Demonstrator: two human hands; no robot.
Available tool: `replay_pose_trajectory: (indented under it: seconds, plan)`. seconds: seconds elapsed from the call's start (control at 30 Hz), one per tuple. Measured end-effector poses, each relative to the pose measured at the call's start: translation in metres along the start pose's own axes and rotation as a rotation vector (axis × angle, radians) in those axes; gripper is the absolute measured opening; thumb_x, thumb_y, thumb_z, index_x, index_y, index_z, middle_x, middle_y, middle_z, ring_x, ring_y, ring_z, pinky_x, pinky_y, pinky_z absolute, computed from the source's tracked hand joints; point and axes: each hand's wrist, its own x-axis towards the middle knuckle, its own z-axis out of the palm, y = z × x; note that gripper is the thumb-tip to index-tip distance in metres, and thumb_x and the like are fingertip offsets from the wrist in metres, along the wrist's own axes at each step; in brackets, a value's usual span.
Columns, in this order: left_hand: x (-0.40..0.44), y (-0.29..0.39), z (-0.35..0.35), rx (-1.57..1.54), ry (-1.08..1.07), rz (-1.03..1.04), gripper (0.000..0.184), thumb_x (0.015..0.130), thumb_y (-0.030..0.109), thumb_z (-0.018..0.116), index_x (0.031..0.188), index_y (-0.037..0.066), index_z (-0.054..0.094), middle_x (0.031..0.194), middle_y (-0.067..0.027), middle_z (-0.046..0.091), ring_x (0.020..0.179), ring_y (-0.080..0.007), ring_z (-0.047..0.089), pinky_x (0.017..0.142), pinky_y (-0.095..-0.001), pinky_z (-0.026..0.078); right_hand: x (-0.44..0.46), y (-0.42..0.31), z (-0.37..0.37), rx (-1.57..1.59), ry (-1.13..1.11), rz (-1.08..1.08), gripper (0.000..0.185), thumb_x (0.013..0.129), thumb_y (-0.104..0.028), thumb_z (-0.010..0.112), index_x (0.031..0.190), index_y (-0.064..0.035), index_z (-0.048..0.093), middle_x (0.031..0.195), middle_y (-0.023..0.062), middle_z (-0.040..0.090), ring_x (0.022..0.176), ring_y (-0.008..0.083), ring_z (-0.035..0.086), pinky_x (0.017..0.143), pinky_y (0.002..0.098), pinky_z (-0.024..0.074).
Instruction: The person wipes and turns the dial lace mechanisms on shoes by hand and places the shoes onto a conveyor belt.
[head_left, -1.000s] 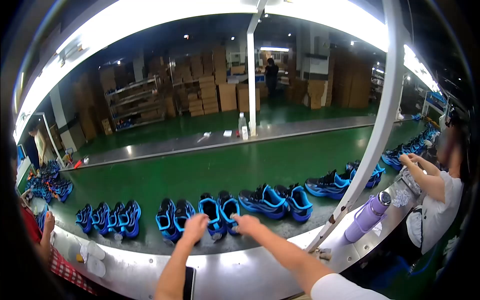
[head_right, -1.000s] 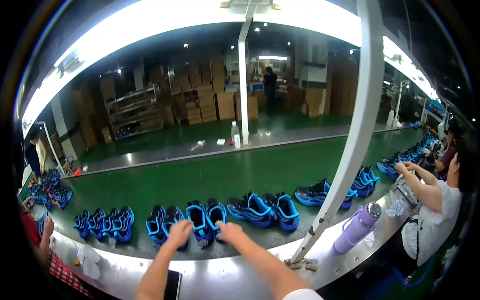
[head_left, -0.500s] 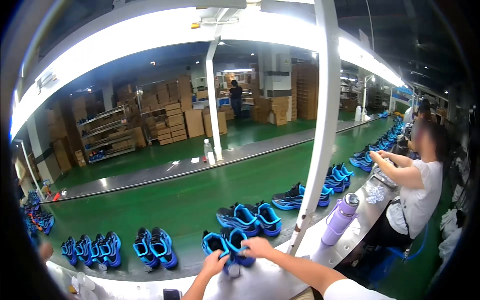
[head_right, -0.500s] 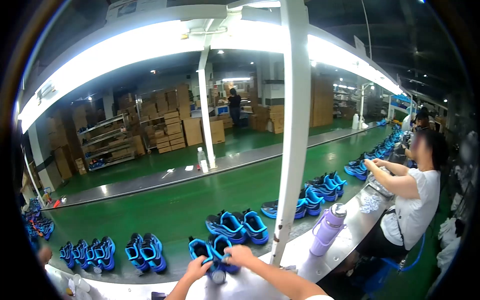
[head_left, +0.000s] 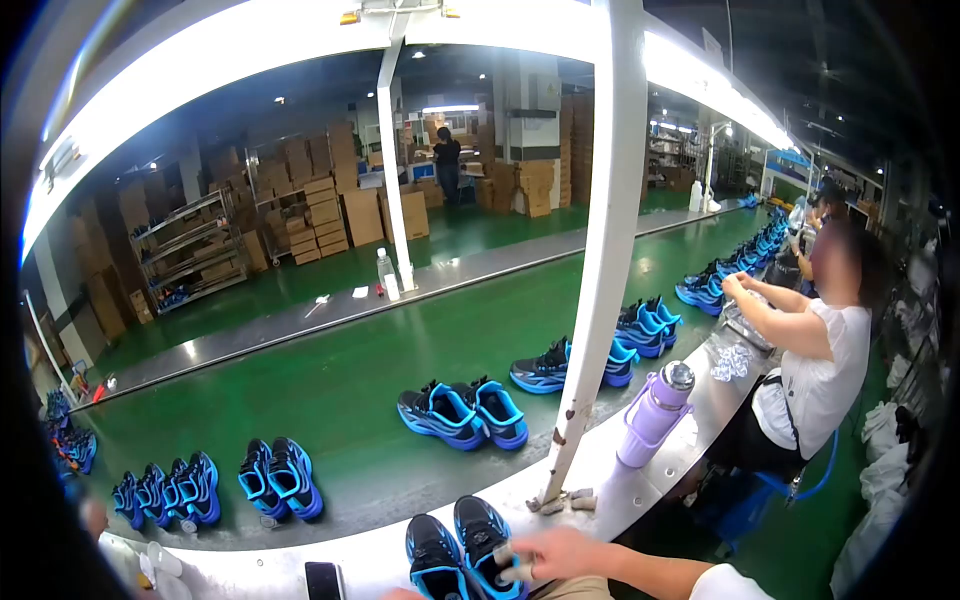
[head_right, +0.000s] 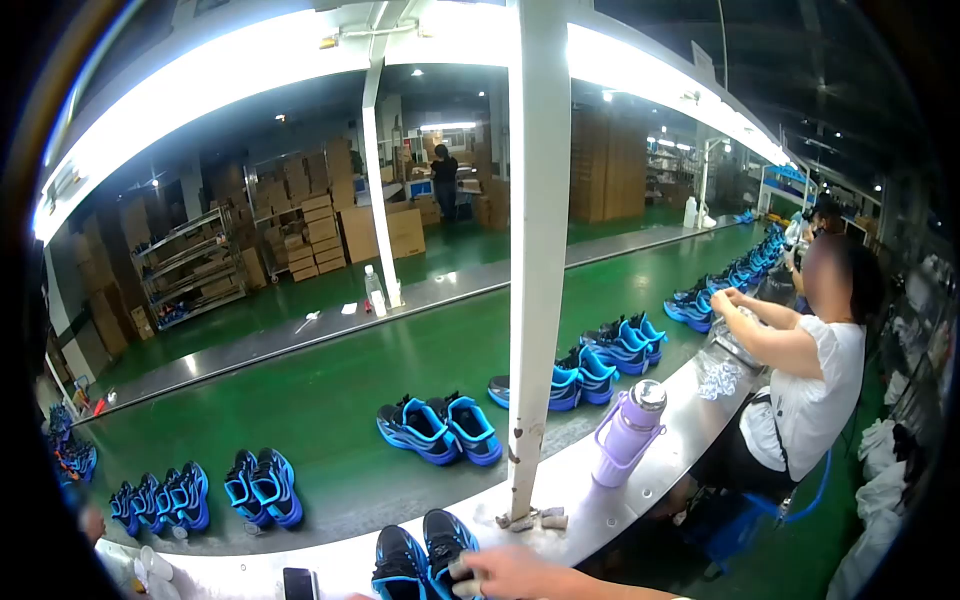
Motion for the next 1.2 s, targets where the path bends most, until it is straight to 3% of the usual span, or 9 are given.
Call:
replay_pose_trajectory:
  seconds: [0.1, 0.23, 0.43, 0.67, 0.77, 0.97, 1.07, 1.17, 1.2]
  plan:
    - [0.023, 0.024, -0.010, 0.291, 0.387, 0.368, 0.071, 0.069, 0.019, 0.078, 0.131, 0.006, 0.046, 0.122, -0.0188, 0.050, 0.112, -0.0355, 0.048, 0.096, -0.0441, 0.040, 0.036, 0.021, 0.006, -0.307, 0.509, -0.397, 0.058, 0.073, -0.029, 0.072, 0.126, -0.0164, 0.052, 0.104, 0.0126, 0.056, 0.093, 0.0321, 0.055, 0.084, 0.0402, 0.0459]
    - [0.075, 0.025, 0.016, 0.259, 0.225, 0.543, 0.061, 0.067, 0.001, 0.065, 0.125, 0.006, 0.050, 0.123, -0.0167, 0.054, 0.117, -0.0392, 0.046, 0.104, -0.0450, 0.034, 0.091, 0.040, 0.046, -0.503, 0.281, -0.499, 0.053, 0.065, -0.025, 0.078, 0.114, -0.0163, 0.058, 0.103, 0.0105, 0.053, 0.092, 0.0319, 0.051, 0.082, 0.0385, 0.0448]
    - [0.053, 0.032, 0.028, 0.387, 0.257, 0.488, 0.043, 0.061, -0.010, 0.055, 0.100, 0.006, 0.062, 0.119, -0.0161, 0.057, 0.109, -0.0400, 0.048, 0.098, -0.0469, 0.038, 0.057, 0.046, 0.037, -0.311, 0.349, -0.478, 0.048, 0.069, -0.008, 0.070, 0.115, -0.0143, 0.058, 0.103, 0.0117, 0.050, 0.097, 0.0320, 0.052, 0.085, 0.0404, 0.0453]
    - [0.047, 0.048, 0.052, 0.766, 0.326, 0.420, 0.033, 0.081, 0.003, 0.050, 0.112, 0.001, 0.058, 0.122, -0.0228, 0.054, 0.105, -0.0359, 0.053, 0.089, -0.0425, 0.045, 0.044, 0.023, 0.051, -0.592, 0.347, -0.326, 0.038, 0.071, -0.012, 0.063, 0.109, -0.0107, 0.057, 0.112, 0.0176, 0.051, 0.095, 0.0342, 0.053, 0.074, 0.0420, 0.0486]
    - [0.061, 0.060, 0.050, 0.681, 0.226, 0.294, 0.036, 0.079, 0.000, 0.049, 0.114, -0.002, 0.056, 0.120, -0.0275, 0.052, 0.102, -0.0399, 0.053, 0.088, -0.0434, 0.045, 0.067, 0.044, 0.070, -0.642, 0.390, -0.243, 0.046, 0.069, -0.006, 0.067, 0.113, -0.0146, 0.057, 0.103, 0.0154, 0.051, 0.093, 0.0339, 0.055, 0.075, 0.0416, 0.0509]
    - [0.055, 0.040, 0.069, 0.481, 0.463, 0.212, 0.049, 0.070, -0.004, 0.055, 0.118, 0.004, 0.057, 0.107, -0.0222, 0.055, 0.094, -0.0386, 0.056, 0.081, -0.0429, 0.048, 0.038, 0.030, 0.074, -0.493, 0.522, -0.268, 0.037, 0.073, -0.009, 0.062, 0.110, -0.0116, 0.057, 0.107, 0.0157, 0.052, 0.094, 0.0324, 0.054, 0.071, 0.0367, 0.0514]
    - [0.063, 0.013, 0.087, 0.554, 0.635, 0.424, 0.049, 0.068, -0.005, 0.055, 0.115, 0.007, 0.060, 0.104, -0.0184, 0.055, 0.092, -0.0369, 0.057, 0.079, -0.0410, 0.049, 0.033, 0.057, 0.072, -0.558, 0.406, -0.311, 0.049, 0.073, -0.009, 0.060, 0.122, -0.0096, 0.052, 0.117, 0.0196, 0.047, 0.099, 0.0350, 0.051, 0.078, 0.0401, 0.0495]
    - [0.063, 0.020, 0.077, 0.513, 0.569, 0.414, 0.046, 0.071, -0.007, 0.054, 0.115, 0.006, 0.060, 0.105, -0.0187, 0.055, 0.093, -0.0366, 0.057, 0.080, -0.0408, 0.049, 0.049, 0.051, 0.079, -0.757, 0.551, -0.362, 0.036, 0.069, -0.016, 0.063, 0.105, -0.0076, 0.064, 0.103, 0.0199, 0.059, 0.090, 0.0338, 0.058, 0.070, 0.0394, 0.0519]
    - [0.063, 0.019, 0.074, 0.520, 0.534, 0.396, 0.048, 0.072, -0.007, 0.053, 0.117, 0.006, 0.059, 0.104, -0.0190, 0.055, 0.094, -0.0361, 0.057, 0.081, -0.0413, 0.049, 0.055, 0.057, 0.079, -0.799, 0.477, -0.397, 0.036, 0.074, -0.008, 0.063, 0.109, -0.0125, 0.058, 0.104, 0.0130, 0.053, 0.094, 0.0312, 0.055, 0.070, 0.0351, 0.0527]
